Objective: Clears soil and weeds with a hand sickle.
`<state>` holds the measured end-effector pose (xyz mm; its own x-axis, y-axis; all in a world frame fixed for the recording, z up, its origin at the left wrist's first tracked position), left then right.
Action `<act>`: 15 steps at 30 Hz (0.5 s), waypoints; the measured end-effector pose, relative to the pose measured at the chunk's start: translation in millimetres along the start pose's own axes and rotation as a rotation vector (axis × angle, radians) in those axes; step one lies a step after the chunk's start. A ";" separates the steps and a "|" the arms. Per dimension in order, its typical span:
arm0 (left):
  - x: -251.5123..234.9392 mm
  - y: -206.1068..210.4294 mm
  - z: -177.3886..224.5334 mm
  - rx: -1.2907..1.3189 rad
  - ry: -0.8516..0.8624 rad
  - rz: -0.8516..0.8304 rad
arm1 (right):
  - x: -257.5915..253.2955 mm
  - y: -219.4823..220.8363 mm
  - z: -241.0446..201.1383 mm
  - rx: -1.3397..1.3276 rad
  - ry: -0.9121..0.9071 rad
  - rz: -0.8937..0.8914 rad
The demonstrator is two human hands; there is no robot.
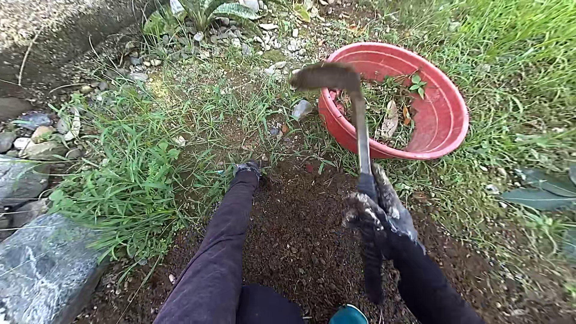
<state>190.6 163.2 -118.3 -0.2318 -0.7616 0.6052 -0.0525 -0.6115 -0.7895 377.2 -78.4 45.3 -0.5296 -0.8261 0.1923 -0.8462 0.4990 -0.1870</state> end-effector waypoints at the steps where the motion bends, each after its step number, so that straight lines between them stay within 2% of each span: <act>1: 5.0 -1.7 -0.5 0.010 0.003 -0.015 | -9.9 11.8 -7.9 -0.001 -0.036 0.006; 3: 14.3 -6.8 -1.2 0.043 0.024 -0.037 | -18.4 36.6 6.7 0.018 0.031 -0.014; 4: 16.5 -6.1 -2.3 0.061 0.036 -0.034 | -17.0 45.3 28.3 0.088 0.127 -0.062; 6: 13.9 1.0 -7.6 0.046 0.052 -0.042 | -3.5 54.2 83.9 0.291 0.381 -0.266; 8: 14.6 1.6 -13.4 0.013 0.070 -0.059 | 11.9 49.4 116.5 0.356 0.495 -0.348; 11: 13.1 2.8 -11.5 0.025 0.085 -0.087 | 15.7 39.0 85.3 0.178 0.436 -0.222; 13: 8.6 4.9 -12.1 0.020 0.084 -0.112 | 6.7 39.1 57.1 0.037 0.324 -0.123; 14: 12.1 2.5 -11.4 0.031 0.109 -0.084 | -0.3 39.2 47.7 0.010 0.264 -0.078; 15: 28.3 -2.4 -10.7 0.057 0.152 0.041 | -4.2 41.2 44.2 0.027 0.224 -0.048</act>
<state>173.7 145.4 -100.4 -0.3769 -0.7473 0.5472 0.0141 -0.5953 -0.8033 347.1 -65.9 -5.8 -0.4914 -0.7683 0.4101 -0.8703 0.4511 -0.1978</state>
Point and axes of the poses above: each hand's wrist, its own x-axis away from the middle knuckle, its own y-axis out of the palm, z = x × y, the point moved 7 cm from there along -x, towards the middle knuckle, and after that the axes turned 1 degree about -y, right-handed, at the moved point
